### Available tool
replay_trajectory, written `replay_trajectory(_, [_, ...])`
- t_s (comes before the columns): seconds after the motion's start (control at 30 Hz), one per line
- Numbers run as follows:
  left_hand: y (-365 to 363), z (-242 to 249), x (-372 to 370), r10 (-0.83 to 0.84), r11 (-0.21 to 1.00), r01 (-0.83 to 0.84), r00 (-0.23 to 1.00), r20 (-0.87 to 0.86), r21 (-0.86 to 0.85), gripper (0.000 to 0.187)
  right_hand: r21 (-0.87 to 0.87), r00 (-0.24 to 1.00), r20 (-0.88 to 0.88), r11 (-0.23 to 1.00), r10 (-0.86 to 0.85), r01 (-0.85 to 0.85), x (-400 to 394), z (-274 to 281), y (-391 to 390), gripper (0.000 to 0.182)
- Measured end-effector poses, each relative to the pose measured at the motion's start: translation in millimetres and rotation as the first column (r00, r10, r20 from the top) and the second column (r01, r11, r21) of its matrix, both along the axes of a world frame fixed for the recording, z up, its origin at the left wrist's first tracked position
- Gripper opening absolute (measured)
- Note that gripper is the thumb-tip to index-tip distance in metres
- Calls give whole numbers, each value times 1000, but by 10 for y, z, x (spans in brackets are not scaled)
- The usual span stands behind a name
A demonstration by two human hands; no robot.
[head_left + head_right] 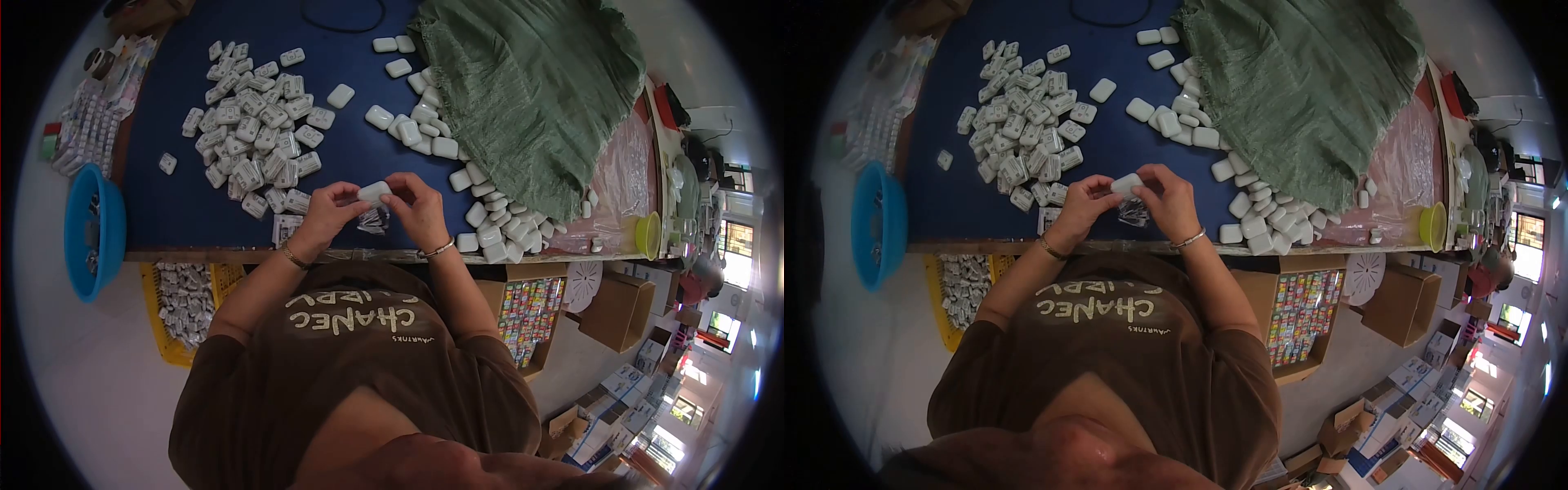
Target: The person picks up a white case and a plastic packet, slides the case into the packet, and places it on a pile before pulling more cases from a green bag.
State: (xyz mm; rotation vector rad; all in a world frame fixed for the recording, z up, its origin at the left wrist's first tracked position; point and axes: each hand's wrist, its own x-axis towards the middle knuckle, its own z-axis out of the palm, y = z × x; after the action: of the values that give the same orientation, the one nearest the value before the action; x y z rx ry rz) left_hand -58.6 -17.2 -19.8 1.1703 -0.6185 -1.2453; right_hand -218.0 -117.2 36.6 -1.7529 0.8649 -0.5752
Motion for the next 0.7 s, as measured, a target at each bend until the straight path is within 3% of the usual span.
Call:
replay_trajectory(0.1, [1, 82, 30, -76, 992, 85, 993, -90, 98, 24, -4, 998, 49, 999, -39, 39, -4, -46, -14, 21])
replay_trajectory(0.17, [4, 89, 29, -159, 969, 180, 979, -131, 169, 22, 13, 998, -61, 1000, 13, -12, -20, -29, -26, 21])
replay_trajectory(0.3, [13, 65, -26, -91, 992, 96, 994, -59, 82, 22, 36, 1000, -17, 999, 25, -24, -7, -153, -5, 20])
replay_trajectory(0.37, [-5, 48, -34, -48, 997, 53, 995, -90, 52, 22, -78, 992, 47, 990, 119, -115, 18, -161, 24, 23])
replay_trajectory(0.5, [-4, 69, -9, -62, 993, 71, 994, -95, 98, 21, -39, 993, 45, 994, 108, -107, 48, -149, 80, 24])
replay_trajectory(0.57, [10, 67, 34, -44, 991, 52, 997, -61, 125, 22, 20, 993, 17, 992, 121, -121, 64, -90, 100, 25])
replay_trajectory(0.63, [-9, 142, 197, 68, 990, -97, 966, 249, 106, 23, 75, 996, 58, 994, 71, -75, 60, -93, 87, 25])
replay_trajectory(0.67, [-35, 267, 347, 275, 954, -291, 738, 616, -77, 23, 132, 995, 94, 991, 21, -33, 55, -97, 80, 25])
replay_trajectory(0.7, [-66, 433, 486, 450, 870, -378, 345, 824, -317, 23, 133, 996, 92, 991, 18, -31, 31, -113, 64, 25])
